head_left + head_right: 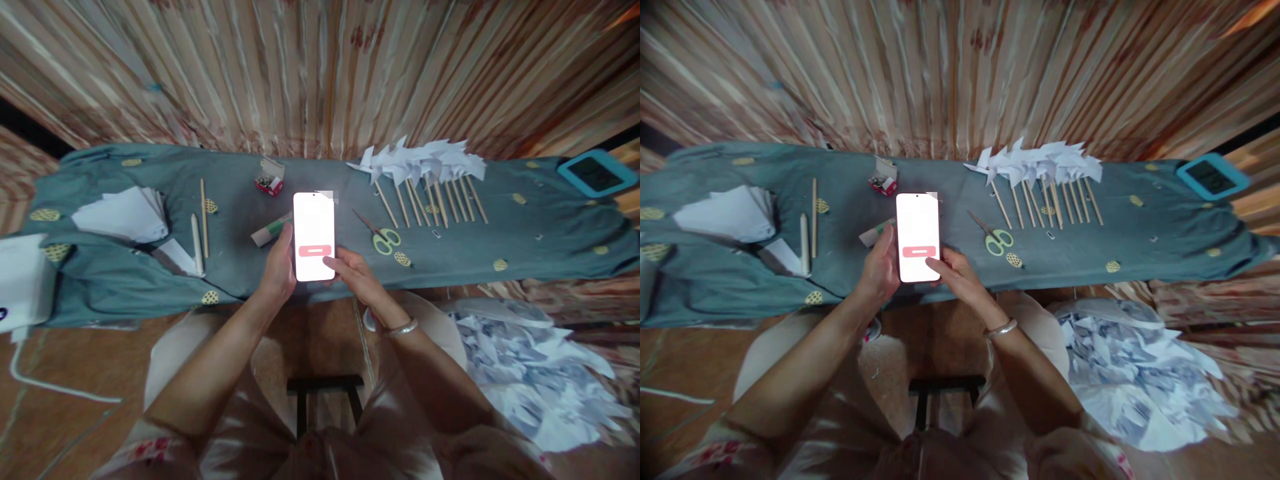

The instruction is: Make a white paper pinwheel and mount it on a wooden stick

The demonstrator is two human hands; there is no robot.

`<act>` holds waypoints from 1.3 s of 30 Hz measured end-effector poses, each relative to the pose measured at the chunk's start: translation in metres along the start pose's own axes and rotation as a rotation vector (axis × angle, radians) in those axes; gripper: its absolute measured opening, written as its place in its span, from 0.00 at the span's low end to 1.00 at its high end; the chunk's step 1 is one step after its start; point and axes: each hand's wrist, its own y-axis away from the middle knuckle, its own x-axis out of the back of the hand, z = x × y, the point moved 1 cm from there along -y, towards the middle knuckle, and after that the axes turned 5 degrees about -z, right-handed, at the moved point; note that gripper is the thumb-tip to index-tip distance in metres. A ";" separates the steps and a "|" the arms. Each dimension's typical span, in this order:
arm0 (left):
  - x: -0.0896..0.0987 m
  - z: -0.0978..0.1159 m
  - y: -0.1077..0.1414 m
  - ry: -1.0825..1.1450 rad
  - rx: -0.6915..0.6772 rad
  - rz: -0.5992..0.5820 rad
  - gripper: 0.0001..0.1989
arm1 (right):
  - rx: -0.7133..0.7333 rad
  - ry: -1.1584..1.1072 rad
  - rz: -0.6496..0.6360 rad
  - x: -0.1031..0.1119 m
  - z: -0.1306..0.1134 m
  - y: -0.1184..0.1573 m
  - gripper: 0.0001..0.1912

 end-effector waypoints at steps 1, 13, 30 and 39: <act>0.000 0.000 0.000 0.002 -0.002 0.006 0.17 | 0.007 0.004 0.012 0.001 -0.001 0.000 0.19; 0.002 -0.005 -0.003 -0.029 -0.027 -0.004 0.18 | -0.016 0.036 0.040 0.006 -0.001 -0.002 0.16; 0.002 -0.004 -0.006 -0.065 -0.099 -0.001 0.16 | -0.069 0.183 -0.049 0.007 0.001 0.002 0.13; 0.001 -0.004 -0.007 -0.054 -0.080 -0.012 0.18 | -0.029 0.252 -0.013 0.008 0.002 0.001 0.11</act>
